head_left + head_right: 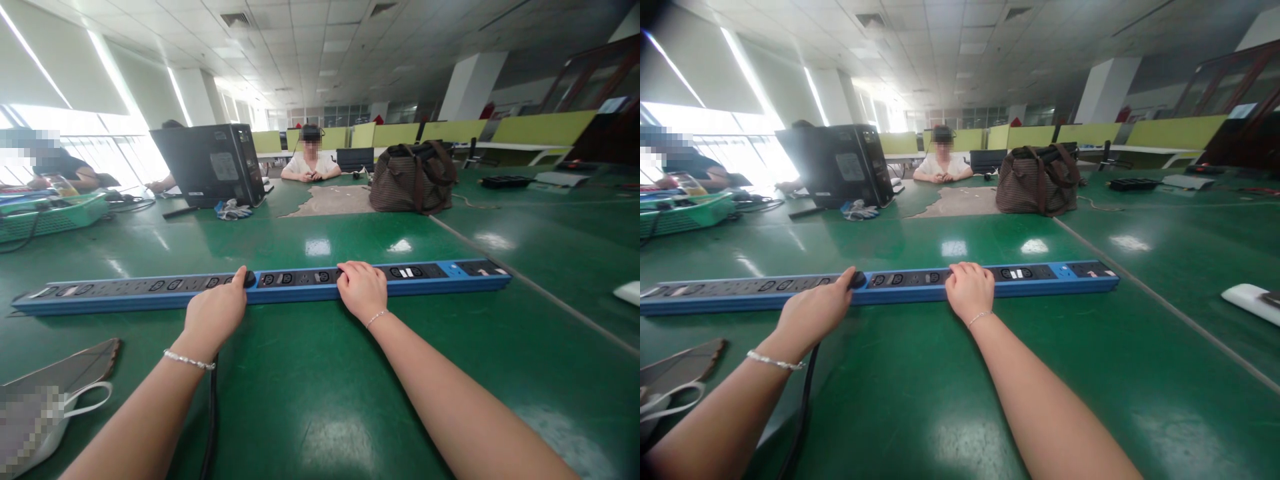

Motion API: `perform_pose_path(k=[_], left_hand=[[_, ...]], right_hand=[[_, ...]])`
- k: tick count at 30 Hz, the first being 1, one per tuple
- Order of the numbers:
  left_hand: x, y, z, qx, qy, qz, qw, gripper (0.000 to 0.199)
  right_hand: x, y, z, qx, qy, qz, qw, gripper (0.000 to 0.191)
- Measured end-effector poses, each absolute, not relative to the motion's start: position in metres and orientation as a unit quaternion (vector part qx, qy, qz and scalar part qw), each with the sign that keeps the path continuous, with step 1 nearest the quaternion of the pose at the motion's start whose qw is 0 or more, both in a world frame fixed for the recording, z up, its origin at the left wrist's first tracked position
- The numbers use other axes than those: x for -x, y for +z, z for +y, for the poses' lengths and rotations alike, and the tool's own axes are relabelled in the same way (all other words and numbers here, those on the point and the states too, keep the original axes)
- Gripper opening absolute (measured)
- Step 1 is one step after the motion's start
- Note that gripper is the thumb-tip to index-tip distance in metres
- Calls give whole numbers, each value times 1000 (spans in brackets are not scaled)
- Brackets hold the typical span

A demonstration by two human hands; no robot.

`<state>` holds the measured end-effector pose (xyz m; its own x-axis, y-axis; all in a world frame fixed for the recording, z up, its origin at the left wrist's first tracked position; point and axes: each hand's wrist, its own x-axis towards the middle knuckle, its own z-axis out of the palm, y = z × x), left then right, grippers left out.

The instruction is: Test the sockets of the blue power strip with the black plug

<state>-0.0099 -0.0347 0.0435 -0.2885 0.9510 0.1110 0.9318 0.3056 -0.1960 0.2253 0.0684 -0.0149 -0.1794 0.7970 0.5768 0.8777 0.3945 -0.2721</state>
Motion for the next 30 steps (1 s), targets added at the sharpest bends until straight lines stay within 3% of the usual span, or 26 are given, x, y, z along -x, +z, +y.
perform_pose_path(k=[30], left_hand=[[10, 50, -30, 554, -25, -831, 42, 55]], right_hand=[[-225, -14, 68, 548, -56, -766, 332, 31]])
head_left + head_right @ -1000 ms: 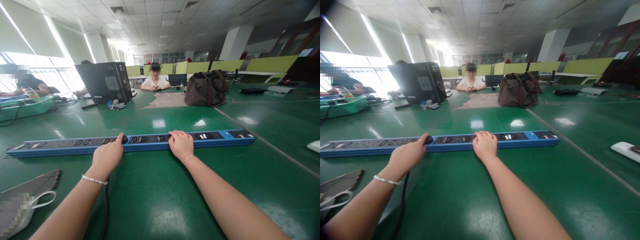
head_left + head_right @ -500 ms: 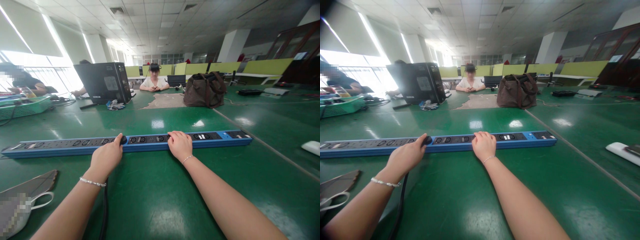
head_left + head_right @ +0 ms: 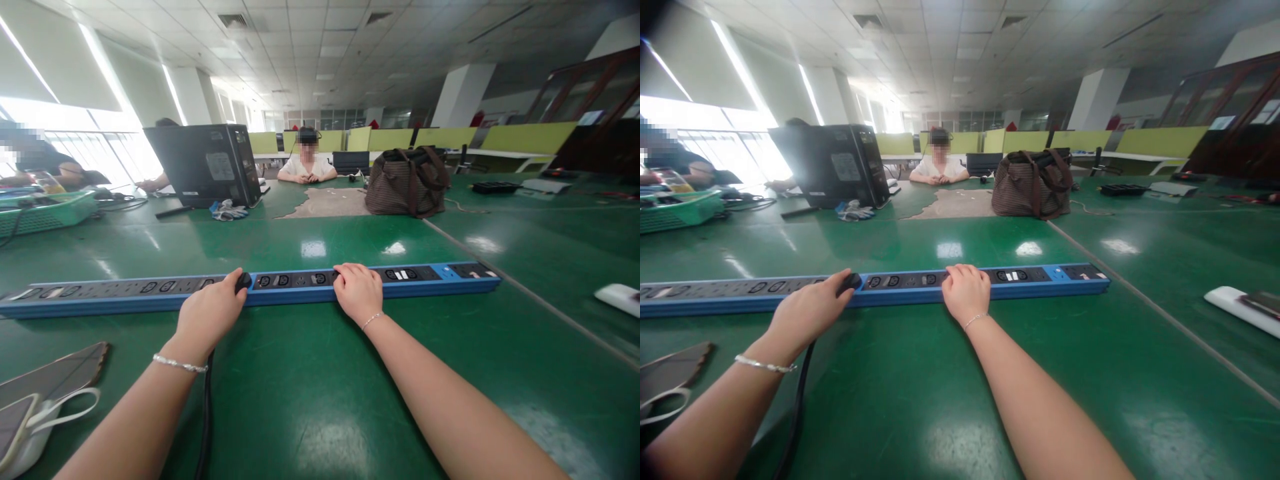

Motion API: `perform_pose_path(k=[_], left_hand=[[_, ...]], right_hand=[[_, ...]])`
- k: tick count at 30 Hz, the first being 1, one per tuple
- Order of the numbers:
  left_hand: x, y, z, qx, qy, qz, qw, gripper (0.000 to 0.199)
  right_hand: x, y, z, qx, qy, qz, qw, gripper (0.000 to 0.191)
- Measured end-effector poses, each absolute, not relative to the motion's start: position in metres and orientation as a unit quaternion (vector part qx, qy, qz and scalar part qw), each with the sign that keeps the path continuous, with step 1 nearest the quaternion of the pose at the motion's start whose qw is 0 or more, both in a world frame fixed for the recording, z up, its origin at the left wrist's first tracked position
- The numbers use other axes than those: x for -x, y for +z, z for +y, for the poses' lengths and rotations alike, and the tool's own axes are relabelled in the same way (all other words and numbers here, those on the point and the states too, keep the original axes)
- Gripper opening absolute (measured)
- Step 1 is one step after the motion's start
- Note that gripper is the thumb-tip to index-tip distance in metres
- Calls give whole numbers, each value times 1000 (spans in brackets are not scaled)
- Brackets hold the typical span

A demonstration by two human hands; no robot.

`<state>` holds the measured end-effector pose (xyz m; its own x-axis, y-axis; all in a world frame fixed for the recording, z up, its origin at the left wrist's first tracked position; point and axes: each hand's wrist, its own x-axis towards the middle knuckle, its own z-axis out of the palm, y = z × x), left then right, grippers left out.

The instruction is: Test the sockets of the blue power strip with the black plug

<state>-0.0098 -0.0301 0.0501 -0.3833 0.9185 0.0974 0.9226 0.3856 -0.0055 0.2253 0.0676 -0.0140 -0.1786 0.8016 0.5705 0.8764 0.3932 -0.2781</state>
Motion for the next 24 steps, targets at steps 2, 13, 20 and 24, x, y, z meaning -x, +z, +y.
perform_pose_path(k=[2, 13, 20, 24], left_hand=[[10, 49, -31, 558, -15, -828, 46, 55], [7, 52, -34, 567, 22, -820, 79, 53], [16, 49, -27, 566, -15, -823, 36, 51], [18, 45, -20, 568, -28, -822, 16, 46]], right_hand=[[-225, -14, 68, 549, -56, -765, 331, 31], [-225, -13, 67, 546, -49, -766, 336, 30], [-225, -14, 68, 545, -52, -765, 338, 30], [-225, -14, 68, 546, -52, -765, 339, 30]])
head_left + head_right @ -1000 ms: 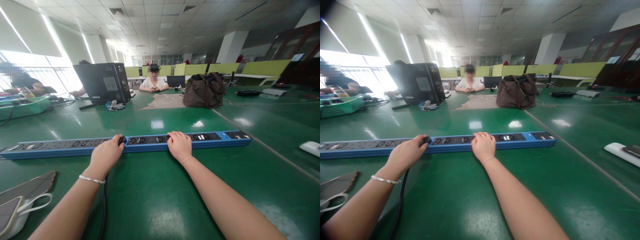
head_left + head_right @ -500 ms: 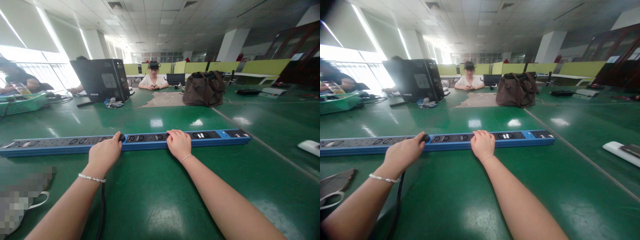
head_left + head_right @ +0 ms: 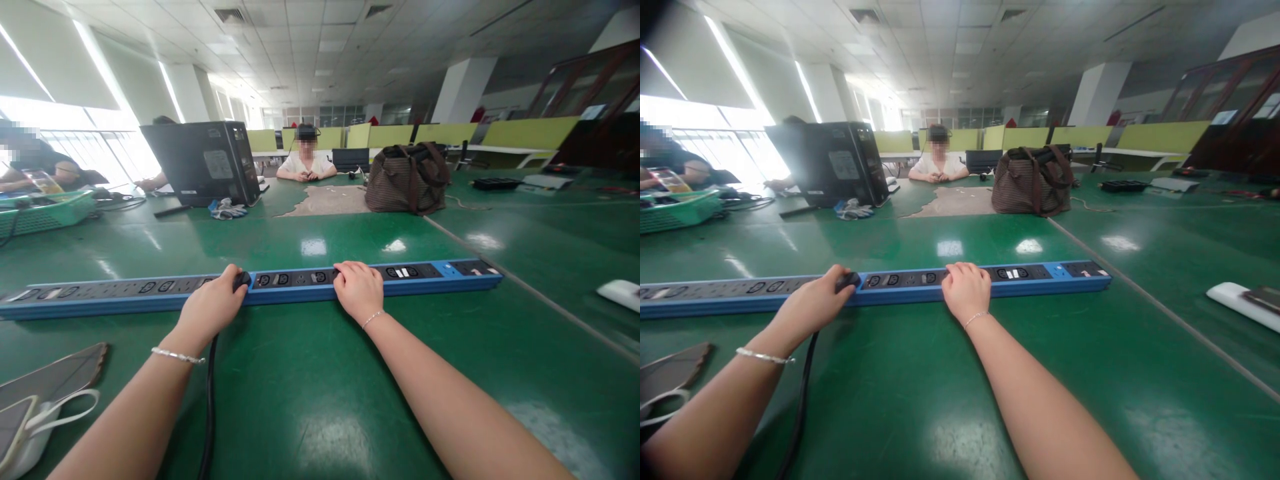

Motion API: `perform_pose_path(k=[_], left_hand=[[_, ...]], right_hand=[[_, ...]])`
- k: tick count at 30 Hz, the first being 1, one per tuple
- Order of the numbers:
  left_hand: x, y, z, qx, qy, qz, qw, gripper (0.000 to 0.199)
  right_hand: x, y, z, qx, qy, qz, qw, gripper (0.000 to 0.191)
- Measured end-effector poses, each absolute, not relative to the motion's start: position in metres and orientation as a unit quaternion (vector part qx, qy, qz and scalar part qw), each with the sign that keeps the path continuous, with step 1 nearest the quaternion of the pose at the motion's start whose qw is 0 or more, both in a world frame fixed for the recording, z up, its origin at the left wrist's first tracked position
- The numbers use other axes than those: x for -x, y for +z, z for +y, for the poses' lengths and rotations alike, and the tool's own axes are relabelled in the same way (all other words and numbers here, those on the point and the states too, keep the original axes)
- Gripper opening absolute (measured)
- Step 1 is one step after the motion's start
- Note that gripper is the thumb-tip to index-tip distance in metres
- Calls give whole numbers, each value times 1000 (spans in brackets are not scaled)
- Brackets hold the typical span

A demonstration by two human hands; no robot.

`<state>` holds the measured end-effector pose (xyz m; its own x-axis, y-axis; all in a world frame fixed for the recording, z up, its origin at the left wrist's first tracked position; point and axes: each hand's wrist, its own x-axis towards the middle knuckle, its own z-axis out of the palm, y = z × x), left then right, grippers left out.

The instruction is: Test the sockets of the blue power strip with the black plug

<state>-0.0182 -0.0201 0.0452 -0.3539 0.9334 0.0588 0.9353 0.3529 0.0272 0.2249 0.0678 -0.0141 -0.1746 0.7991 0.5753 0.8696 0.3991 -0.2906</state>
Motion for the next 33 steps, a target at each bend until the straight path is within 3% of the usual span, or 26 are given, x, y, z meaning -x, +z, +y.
perform_pose_path(k=[7, 14, 21, 33], left_hand=[[10, 50, -24, 517, -78, -852, 31, 43], [6, 90, -44, 478, -269, -829, 112, 44], [-20, 61, -19, 588, -176, -790, -8, 41], [-59, 61, 13, 598, -119, -792, -22, 42]], right_hand=[[-225, -16, 68, 545, -59, -762, 345, 29], [-224, -16, 69, 543, -63, -761, 349, 29], [-224, -17, 68, 545, -60, -760, 349, 29], [-224, -16, 68, 548, -55, -761, 344, 30]])
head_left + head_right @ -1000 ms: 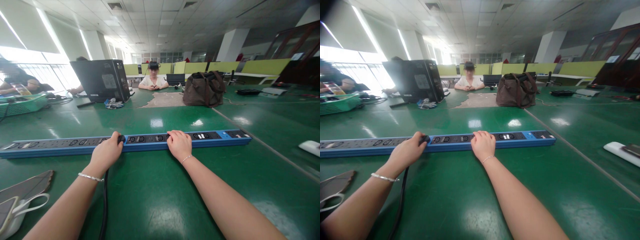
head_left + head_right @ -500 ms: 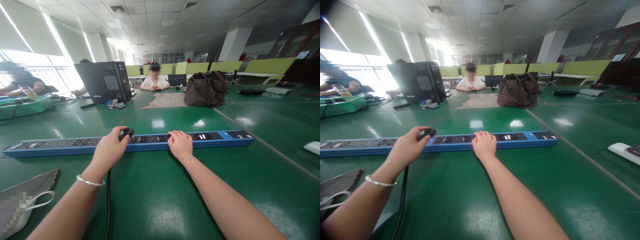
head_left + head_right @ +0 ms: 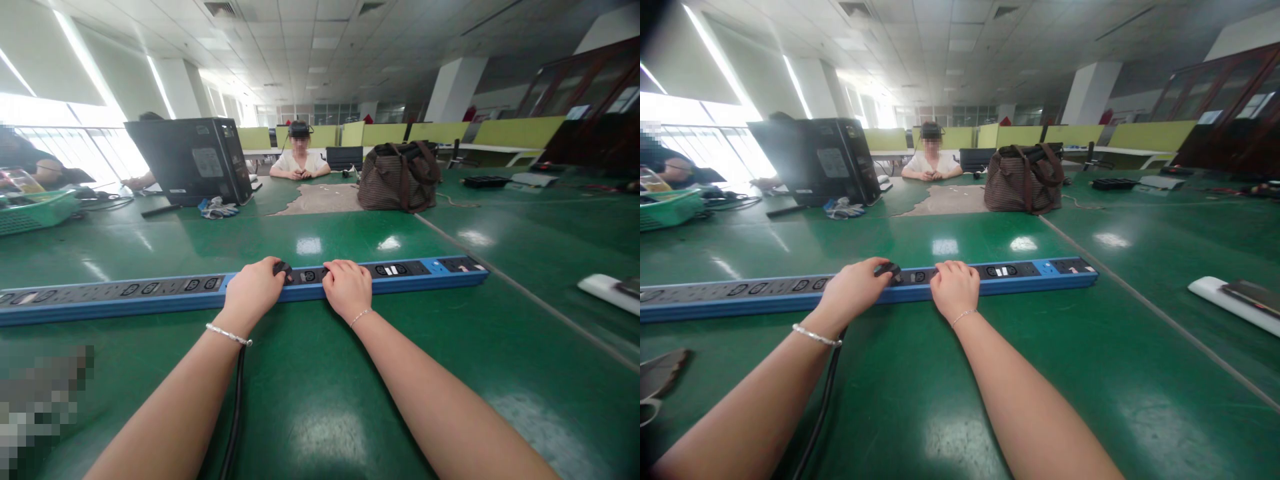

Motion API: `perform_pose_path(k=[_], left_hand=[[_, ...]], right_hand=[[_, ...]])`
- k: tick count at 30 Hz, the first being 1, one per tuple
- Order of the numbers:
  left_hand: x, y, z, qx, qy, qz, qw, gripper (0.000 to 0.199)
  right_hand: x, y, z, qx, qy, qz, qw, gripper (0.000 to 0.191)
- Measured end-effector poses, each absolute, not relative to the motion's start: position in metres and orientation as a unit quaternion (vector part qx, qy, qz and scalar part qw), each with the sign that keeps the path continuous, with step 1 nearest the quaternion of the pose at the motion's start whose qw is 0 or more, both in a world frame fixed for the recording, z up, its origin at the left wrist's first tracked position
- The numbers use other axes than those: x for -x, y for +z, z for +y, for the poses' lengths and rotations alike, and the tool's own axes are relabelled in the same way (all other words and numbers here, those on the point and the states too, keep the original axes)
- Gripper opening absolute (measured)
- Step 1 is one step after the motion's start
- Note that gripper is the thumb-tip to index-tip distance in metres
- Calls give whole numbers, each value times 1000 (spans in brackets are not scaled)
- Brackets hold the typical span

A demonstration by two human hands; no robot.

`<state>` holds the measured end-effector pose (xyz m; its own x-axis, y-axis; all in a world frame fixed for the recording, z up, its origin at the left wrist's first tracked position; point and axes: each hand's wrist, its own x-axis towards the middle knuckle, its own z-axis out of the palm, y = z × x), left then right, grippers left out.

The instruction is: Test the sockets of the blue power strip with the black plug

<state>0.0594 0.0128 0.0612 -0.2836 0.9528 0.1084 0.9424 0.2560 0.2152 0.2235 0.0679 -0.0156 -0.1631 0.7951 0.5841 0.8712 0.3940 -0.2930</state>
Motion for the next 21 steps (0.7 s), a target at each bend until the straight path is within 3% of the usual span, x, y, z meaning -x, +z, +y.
perform_pose_path(k=[21], left_hand=[[-93, 62, 17, -624, 55, 771, -114, 30]], right_hand=[[-223, -17, 68, 545, -58, -759, 352, 30]])
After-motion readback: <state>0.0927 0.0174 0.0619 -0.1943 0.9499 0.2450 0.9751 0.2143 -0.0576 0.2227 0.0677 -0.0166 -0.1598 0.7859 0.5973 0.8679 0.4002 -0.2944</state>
